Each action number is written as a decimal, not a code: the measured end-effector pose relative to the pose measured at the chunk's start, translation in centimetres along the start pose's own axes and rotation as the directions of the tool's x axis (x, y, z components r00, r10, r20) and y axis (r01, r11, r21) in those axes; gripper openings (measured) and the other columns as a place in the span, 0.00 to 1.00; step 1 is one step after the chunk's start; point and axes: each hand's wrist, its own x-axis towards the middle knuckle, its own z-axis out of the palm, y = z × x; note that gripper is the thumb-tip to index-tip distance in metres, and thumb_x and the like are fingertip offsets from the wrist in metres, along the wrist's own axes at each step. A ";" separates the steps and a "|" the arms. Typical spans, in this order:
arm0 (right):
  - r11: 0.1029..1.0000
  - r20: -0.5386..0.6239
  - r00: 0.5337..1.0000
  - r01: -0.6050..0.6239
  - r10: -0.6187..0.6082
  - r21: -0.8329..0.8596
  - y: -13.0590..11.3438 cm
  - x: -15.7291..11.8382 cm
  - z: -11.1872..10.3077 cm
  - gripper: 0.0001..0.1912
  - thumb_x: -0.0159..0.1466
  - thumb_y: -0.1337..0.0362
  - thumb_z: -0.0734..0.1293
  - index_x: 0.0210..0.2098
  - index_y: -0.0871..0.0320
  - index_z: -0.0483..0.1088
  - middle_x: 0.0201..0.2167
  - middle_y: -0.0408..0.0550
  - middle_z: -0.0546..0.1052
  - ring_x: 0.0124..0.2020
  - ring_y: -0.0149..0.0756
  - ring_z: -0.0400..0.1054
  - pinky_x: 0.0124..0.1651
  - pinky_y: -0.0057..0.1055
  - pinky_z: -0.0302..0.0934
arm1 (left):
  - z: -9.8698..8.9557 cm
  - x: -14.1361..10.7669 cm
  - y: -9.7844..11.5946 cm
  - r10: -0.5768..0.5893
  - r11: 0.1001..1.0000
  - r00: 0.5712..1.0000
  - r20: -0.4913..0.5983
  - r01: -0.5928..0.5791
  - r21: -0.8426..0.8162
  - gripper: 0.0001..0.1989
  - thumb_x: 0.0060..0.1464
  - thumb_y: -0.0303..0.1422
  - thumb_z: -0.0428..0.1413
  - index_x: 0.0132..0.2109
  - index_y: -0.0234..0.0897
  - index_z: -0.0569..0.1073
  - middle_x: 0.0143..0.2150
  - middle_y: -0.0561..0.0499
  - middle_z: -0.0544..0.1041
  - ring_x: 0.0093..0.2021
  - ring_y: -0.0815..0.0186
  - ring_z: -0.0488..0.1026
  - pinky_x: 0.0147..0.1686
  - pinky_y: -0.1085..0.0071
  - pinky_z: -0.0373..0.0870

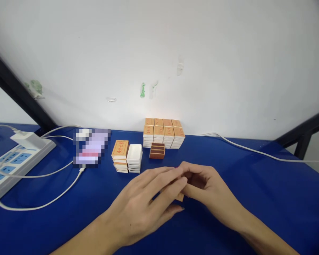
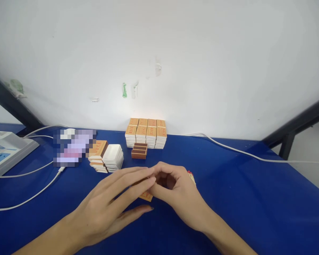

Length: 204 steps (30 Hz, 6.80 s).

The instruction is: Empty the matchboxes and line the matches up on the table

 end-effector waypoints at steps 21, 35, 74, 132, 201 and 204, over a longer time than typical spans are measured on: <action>0.926 0.152 0.976 -0.201 0.159 0.319 1.2 -1.1 0.0 0.11 0.67 0.58 0.81 0.48 0.51 0.86 0.33 0.45 0.80 0.31 0.31 0.71 0.34 0.27 0.65 | 0.4 -0.1 0.5 -0.388 0.849 0.918 -0.081 0.322 -0.420 0.24 0.62 0.29 0.72 0.64 0.42 0.81 0.51 0.48 0.81 0.48 0.64 0.81 0.49 0.71 0.82; 0.965 0.095 0.978 -0.200 0.186 0.168 0.3 -1.0 -0.3 0.12 0.71 0.53 0.75 0.42 0.56 0.84 0.30 0.43 0.75 0.24 0.27 0.64 0.28 0.26 0.60 | 0.0 0.7 1.4 -0.467 0.791 0.884 0.001 0.419 -0.447 0.20 0.63 0.26 0.68 0.60 0.41 0.80 0.47 0.50 0.84 0.43 0.66 0.82 0.45 0.71 0.81; 0.995 -0.030 0.998 0.055 -0.058 -0.089 -0.3 -1.2 -0.1 0.16 0.64 0.55 0.83 0.50 0.45 0.83 0.37 0.40 0.84 0.37 0.33 0.77 0.43 0.30 0.73 | -0.2 1.0 3.3 -0.862 0.419 0.504 -0.055 0.646 -0.638 0.08 0.67 0.33 0.67 0.38 0.43 0.77 0.46 0.53 0.80 0.41 0.69 0.83 0.37 0.80 0.82; 1.000 -0.174 0.984 0.030 -0.029 0.002 0.0 -0.1 -2.6 0.22 0.67 0.49 0.80 0.55 0.52 0.82 0.32 0.43 0.75 0.30 0.31 0.66 0.28 0.26 0.67 | -1.8 -6.9 3.6 -0.867 0.183 0.276 -0.414 0.951 0.250 0.33 0.63 0.60 0.60 0.64 0.44 0.75 0.50 0.43 0.85 0.48 0.46 0.84 0.39 0.56 0.80; 0.954 -0.243 0.923 0.288 -0.298 -0.077 2.5 -0.5 1.5 0.28 0.60 0.64 0.85 0.57 0.45 0.79 0.53 0.46 0.83 0.49 0.40 0.81 0.53 0.36 0.78 | 2.6 3.4 1.8 -0.927 0.013 0.304 0.218 0.609 -0.793 0.16 0.56 0.41 0.74 0.42 0.38 0.79 0.36 0.52 0.83 0.37 0.66 0.81 0.38 0.74 0.78; 0.962 -0.264 0.927 0.272 -0.265 -0.009 1.9 -0.8 1.5 0.26 0.61 0.63 0.84 0.57 0.47 0.81 0.52 0.48 0.86 0.48 0.42 0.82 0.53 0.39 0.79 | 2.4 3.5 2.1 -0.921 0.006 0.325 0.217 0.566 -0.824 0.17 0.57 0.42 0.74 0.42 0.38 0.77 0.35 0.53 0.81 0.37 0.67 0.80 0.37 0.74 0.80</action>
